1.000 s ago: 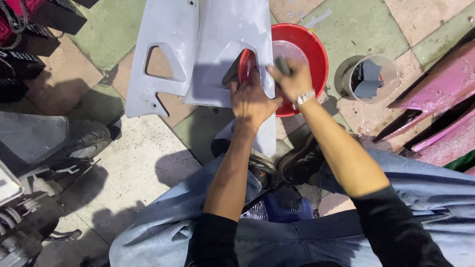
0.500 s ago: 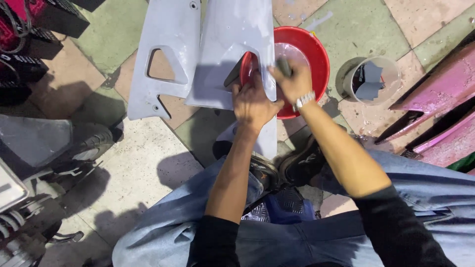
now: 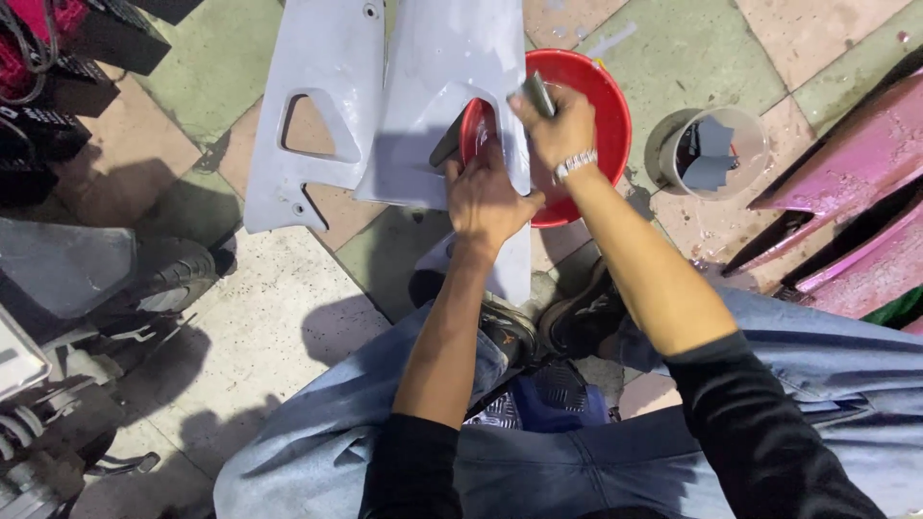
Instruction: Wet sanding a motorcycle fairing component using a sanding block and water from a bucket.
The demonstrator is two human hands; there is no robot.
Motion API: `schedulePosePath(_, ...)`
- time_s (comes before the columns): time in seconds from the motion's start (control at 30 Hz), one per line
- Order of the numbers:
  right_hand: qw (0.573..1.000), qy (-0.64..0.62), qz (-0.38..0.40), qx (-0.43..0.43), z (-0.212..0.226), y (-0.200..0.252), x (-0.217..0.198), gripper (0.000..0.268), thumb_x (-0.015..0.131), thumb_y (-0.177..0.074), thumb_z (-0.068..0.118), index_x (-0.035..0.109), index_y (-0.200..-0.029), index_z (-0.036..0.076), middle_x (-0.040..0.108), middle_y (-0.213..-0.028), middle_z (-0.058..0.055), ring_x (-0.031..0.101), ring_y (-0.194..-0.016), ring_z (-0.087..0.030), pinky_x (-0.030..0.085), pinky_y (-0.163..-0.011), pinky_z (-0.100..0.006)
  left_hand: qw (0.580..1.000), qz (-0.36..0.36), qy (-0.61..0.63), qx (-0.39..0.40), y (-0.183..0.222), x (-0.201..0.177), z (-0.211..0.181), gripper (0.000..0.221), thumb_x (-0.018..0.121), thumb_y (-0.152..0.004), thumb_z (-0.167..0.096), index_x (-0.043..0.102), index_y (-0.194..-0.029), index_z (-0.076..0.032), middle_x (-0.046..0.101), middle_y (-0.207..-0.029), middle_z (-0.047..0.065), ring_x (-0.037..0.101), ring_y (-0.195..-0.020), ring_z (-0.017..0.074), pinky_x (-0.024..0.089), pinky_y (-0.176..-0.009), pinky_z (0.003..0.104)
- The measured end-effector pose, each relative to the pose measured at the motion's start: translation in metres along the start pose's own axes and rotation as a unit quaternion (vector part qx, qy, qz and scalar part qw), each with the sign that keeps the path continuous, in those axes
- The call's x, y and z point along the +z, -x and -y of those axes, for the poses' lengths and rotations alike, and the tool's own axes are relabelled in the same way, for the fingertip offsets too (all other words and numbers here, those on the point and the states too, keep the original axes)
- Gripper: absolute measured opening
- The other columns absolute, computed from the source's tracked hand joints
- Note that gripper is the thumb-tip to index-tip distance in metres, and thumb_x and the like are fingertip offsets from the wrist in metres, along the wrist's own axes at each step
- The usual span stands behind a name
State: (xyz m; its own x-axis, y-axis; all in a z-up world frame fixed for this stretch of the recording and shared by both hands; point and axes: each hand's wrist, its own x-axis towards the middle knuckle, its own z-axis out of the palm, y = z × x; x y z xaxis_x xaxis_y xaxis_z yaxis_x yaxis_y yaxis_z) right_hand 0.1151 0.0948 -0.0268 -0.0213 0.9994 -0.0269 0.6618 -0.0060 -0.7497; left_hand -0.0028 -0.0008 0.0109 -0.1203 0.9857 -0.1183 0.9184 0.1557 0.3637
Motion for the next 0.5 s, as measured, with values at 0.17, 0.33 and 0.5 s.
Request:
schedulePosePath(0.17,0.992,0.027,0.103,0.064,-0.020,0.042,-0.015,0.037,0.087,-0.083,0.042,0.070,-0.079,0.009,0.064,-0.066,-0.014,0.069,-0.070,-0.036,0.049,-0.061,-0.040,0.988,-0.146,0.037,0.021,0.001,0.026,-0.001,0.074,0.067,-0.066,-0.050,0.060,-0.119,0.001,0.070,-0.061,0.016,0.076,-0.077,0.0292,0.041,-0.087,0.044)
schedulePosePath(0.33,0.995,0.013,0.068,0.069,-0.020,0.001,0.001,0.041,0.085,-0.088,0.049,0.071,-0.083,0.011,0.066,-0.069,-0.014,0.071,-0.073,-0.033,0.052,-0.065,-0.039,0.982,-0.189,0.017,0.023,0.002,0.027,0.000,0.080,0.073,-0.054,-0.047,0.063,-0.117,0.002,0.068,-0.060,0.016,0.074,-0.076,0.0288,0.044,-0.085,0.044)
schedulePosePath(0.5,0.995,-0.019,0.030,0.093,-0.020,-0.036,0.005,0.034,0.075,-0.095,0.050,0.074,-0.090,0.017,0.072,-0.079,-0.009,0.074,-0.085,-0.031,0.055,-0.074,-0.038,0.983,-0.174,0.053,0.020,0.002,0.030,0.003,0.080,0.070,-0.059,-0.054,0.066,-0.113,0.004,0.070,-0.062,0.018,0.074,-0.076,0.0307,0.043,-0.085,0.045)
